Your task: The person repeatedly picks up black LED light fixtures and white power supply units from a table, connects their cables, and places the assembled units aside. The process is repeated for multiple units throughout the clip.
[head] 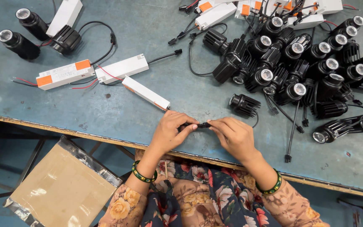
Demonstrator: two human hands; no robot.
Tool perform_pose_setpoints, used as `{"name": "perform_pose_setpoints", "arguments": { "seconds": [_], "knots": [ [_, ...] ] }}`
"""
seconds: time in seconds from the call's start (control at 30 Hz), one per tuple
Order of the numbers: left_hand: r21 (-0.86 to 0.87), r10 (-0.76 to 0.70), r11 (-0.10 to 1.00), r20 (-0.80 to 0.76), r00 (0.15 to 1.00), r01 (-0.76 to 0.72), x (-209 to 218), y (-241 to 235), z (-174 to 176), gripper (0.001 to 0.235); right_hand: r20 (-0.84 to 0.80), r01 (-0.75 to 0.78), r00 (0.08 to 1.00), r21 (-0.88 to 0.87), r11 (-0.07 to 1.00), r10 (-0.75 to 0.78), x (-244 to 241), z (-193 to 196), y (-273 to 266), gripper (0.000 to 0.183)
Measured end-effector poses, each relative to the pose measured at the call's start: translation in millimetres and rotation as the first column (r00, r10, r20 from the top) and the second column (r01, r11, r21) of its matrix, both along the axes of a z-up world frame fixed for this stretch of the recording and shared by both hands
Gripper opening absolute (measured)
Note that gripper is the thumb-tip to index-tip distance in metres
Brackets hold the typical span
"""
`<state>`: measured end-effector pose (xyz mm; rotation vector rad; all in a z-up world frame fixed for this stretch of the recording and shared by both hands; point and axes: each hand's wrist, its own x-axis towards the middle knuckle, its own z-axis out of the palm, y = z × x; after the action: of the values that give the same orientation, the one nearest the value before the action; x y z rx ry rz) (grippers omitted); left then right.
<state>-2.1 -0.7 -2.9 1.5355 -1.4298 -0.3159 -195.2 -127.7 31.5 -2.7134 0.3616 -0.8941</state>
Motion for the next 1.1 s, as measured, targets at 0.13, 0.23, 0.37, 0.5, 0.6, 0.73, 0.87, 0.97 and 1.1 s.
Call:
{"name": "perform_pose_setpoints", "arguments": {
  "seconds": [0.13,0.23,0.37,0.5,0.6,0.73,0.87,0.97,1.1],
  "knots": [
    [0.015,0.018,1.0,-0.004,1.0,-0.018,0,0,-1,0.012,0.026,0.005,1.0,0.015,1.0,-0.005,3,0,4,0.023],
    [0.002,0.018,1.0,-0.01,1.0,-0.018,0,1,-2,0.013,0.042,-0.005,0.999,0.085,0.996,0.001,4,-3,3,0.022],
    [-0.031,0.0,1.0,-0.023,1.0,-0.001,1,1,-3,0.012,0.078,-0.061,0.996,0.229,0.972,0.045,6,-9,2,0.022],
    [0.068,0.017,0.998,-0.105,0.994,-0.01,2,1,-3,0.013,0.13,-0.12,0.988,0.334,0.935,0.08,6,-16,1,0.022],
    [0.082,0.019,0.997,-0.145,0.989,-0.007,2,2,-4,0.014,0.079,-0.086,0.995,0.35,0.933,0.061,6,-20,0,0.022],
    [0.072,-0.004,0.997,-0.166,0.986,0.016,4,2,-8,0.014,0.127,-0.142,0.986,0.317,0.938,0.106,5,-23,0,0.022],
    [0.096,-0.016,0.995,-0.194,0.981,0.036,6,1,-12,0.013,0.131,-0.151,0.985,0.306,0.94,0.116,7,-25,-1,0.022],
    [0.06,-0.02,0.998,-0.194,0.981,0.032,7,2,-13,0.014,0.141,-0.163,0.982,0.313,0.936,0.124,9,-25,-1,0.021],
    [0.051,-0.01,0.999,-0.158,0.987,0.018,5,1,-10,0.014,0.115,-0.141,0.987,0.314,0.939,0.11,11,-23,-1,0.022]
  ]
}}
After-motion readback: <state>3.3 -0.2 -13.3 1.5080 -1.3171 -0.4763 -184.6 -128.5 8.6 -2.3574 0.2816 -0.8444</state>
